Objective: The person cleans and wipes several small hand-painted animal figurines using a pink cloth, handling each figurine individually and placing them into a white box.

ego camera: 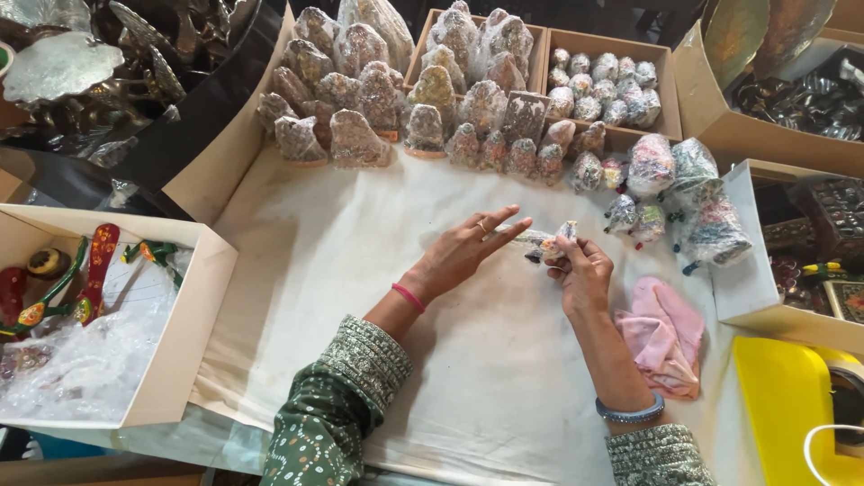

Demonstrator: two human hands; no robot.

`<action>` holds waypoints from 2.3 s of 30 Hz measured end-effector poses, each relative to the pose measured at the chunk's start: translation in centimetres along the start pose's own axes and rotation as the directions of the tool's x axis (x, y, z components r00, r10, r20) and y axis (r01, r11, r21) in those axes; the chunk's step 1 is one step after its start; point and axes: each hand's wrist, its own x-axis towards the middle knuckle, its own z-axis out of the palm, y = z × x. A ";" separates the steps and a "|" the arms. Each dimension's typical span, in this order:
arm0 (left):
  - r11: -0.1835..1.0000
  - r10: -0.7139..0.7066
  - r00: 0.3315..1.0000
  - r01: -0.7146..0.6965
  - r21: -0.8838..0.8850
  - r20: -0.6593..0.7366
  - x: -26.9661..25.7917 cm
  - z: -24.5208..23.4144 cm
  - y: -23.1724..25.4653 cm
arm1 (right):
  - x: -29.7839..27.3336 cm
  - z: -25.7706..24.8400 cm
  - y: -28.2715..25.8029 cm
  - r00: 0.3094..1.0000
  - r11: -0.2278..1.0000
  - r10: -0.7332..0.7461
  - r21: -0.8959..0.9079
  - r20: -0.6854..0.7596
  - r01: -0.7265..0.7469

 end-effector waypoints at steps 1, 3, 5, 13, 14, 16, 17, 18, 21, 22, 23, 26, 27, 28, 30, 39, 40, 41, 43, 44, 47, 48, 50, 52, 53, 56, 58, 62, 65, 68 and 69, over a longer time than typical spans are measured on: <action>1.000 0.001 1.000 -0.001 0.000 0.002 -0.2 0.6 -0.4 | 0.0 0.0 0.0 1.000 1.000 0.000 0.001 -0.002 0.000; 0.998 0.059 0.992 -0.062 -0.020 -0.113 -0.7 1.8 -1.2 | 0.0 0.2 0.0 1.000 1.000 -0.006 -0.003 0.014 0.006; 0.997 0.056 0.991 -0.061 -0.036 -0.118 -0.9 2.4 -1.5 | -0.1 0.4 0.1 1.000 1.000 -0.015 -0.025 0.010 0.015; 0.992 -0.037 0.996 0.026 -0.125 -0.086 -0.9 3.0 -0.9 | -0.5 0.6 0.3 0.997 0.990 -0.074 -0.115 0.021 0.076; 0.991 -0.052 0.997 0.045 -0.128 -0.056 -0.8 2.9 -0.7 | -0.4 0.6 0.5 0.993 0.983 -0.108 -0.143 0.037 0.113; 0.989 -0.066 0.998 0.062 -0.133 -0.023 -0.7 3.0 -0.3 | -0.5 0.5 0.6 0.989 0.974 -0.140 -0.170 0.050 0.147; 0.987 -0.060 0.995 0.048 -0.152 -0.074 -0.7 3.1 -0.2 | -0.5 0.6 0.5 0.987 0.966 -0.149 -0.203 0.060 0.159; 0.985 -0.054 0.991 0.032 -0.169 -0.125 -0.7 3.1 -0.1 | -0.6 0.8 0.4 0.985 0.957 -0.158 -0.235 0.069 0.170; 0.965 -0.125 0.988 0.100 -0.244 -0.089 -0.8 3.6 0.0 | -0.7 0.9 0.4 0.985 0.934 -0.144 -0.317 0.094 0.167; 0.965 -0.125 0.988 0.101 -0.244 -0.088 -0.9 3.8 0.0 | -0.7 0.9 0.5 0.985 0.934 -0.143 -0.317 0.094 0.166; 0.949 -0.162 0.983 0.132 -0.286 -0.083 -1.0 4.1 0.0 | -0.6 0.9 0.6 0.989 0.924 -0.123 -0.353 0.087 0.146; 0.906 -0.245 0.962 0.183 -0.381 -0.121 -1.0 5.0 -0.2 | -1.6 1.7 -0.2 0.975 0.852 -0.215 -0.478 0.051 0.213; 0.878 -0.295 0.942 0.200 -0.435 -0.162 -1.0 5.3 -0.2 | -2.1 2.2 -0.7 0.945 0.772 -0.326 -0.566 0.035 0.288; 0.878 -0.295 0.941 0.200 -0.436 -0.162 -1.0 5.4 -0.3 | -2.9 2.7 -1.7 0.945 0.772 -0.325 -0.567 0.035 0.287; 0.405 -0.521 0.829 0.448 -0.797 0.202 -0.7 5.6 -0.5 | -4.5 3.9 -3.8 0.804 0.606 -0.571 -0.578 0.162 0.547; 0.256 -0.443 0.807 0.531 -0.808 0.390 -0.7 5.6 -0.2 | -5.4 5.2 -4.5 0.531 0.043 -0.524 -0.602 0.666 0.798; 0.255 -0.444 0.807 0.531 -0.808 0.390 -0.7 5.8 -0.1 | -5.2 5.1 -4.2 0.531 0.043 -0.523 -0.601 0.667 0.798; 0.253 -0.448 0.808 0.526 -0.812 0.384 -0.8 6.0 -0.1 | -5.1 4.9 -3.9 0.533 0.013 -0.509 -0.613 0.676 0.790; 0.251 -0.452 0.808 0.521 -0.816 0.378 -0.8 6.3 0.0 | -5.0 4.8 -3.7 0.535 -0.017 -0.496 -0.624 0.684 0.781; 0.279 -0.448 0.812 0.524 -0.805 0.374 -0.8 6.4 0.0 | -5.0 4.9 -3.7 0.548 -0.010 -0.487 -0.632 0.680 0.775; 0.321 -0.442 0.829 0.503 -0.803 0.343 -0.9 6.2 0.2 | -4.8 4.7 -3.4 0.565 -0.002 -0.484 -0.646 0.668 0.763; 0.337 -0.439 0.842 0.478 -0.811 0.314 -0.9 6.1 0.3 | -4.6 4.6 -3.3 0.567 -0.002 -0.490 -0.651 0.662 0.759; 0.281 -0.418 0.837 0.490 -0.825 0.354 -0.6 5.3 0.5 | -4.4 4.6 -3.2 0.573 0.014 -0.500 -0.655 0.650 0.755; 0.224 -0.393 0.831 0.502 -0.836 0.394 -0.4 5.1 0.4 | -4.3 4.5 -3.2 0.580 0.031 -0.509 -0.660 0.636 0.751; 0.109 -0.400 0.802 0.523 -0.845 0.444 -0.4 5.4 0.2 | -4.2 4.5 -3.2 0.580 0.048 -0.520 -0.656 0.627 0.753; -0.135 -0.387 0.747 0.535 -0.834 0.541 -0.3 5.4 0.0 | -4.2 4.5 -3.2 0.579 0.073 -0.537 -0.650 0.614 0.757; -0.263 -0.366 0.723 0.524 -0.810 0.586 -0.4 5.4 0.0 | -4.2 4.5 -3.2 0.579 0.079 -0.541 -0.648 0.610 0.758; -0.113 -0.377 0.756 0.536 -0.837 0.535 -0.7 6.0 0.3 | -4.3 4.6 -3.1 0.579 0.073 -0.537 -0.651 0.613 0.756; -0.052 -0.409 0.762 0.529 -0.847 0.501 -0.6 6.3 0.7 | -4.3 4.5 -3.2 0.574 0.066 -0.537 -0.647 0.619 0.760; 0.008 -0.473 0.740 0.546 -0.838 0.478 -0.5 6.2 1.0 | -4.2 4.5 -3.5 0.551 0.070 -0.536 -0.617 0.640 0.784; 0.027 -0.493 0.731 0.555 -0.831 0.472 -0.5 6.1 1.1 | -4.2 4.5 -3.6 0.533 0.075 -0.534 -0.592 0.656 0.803</action>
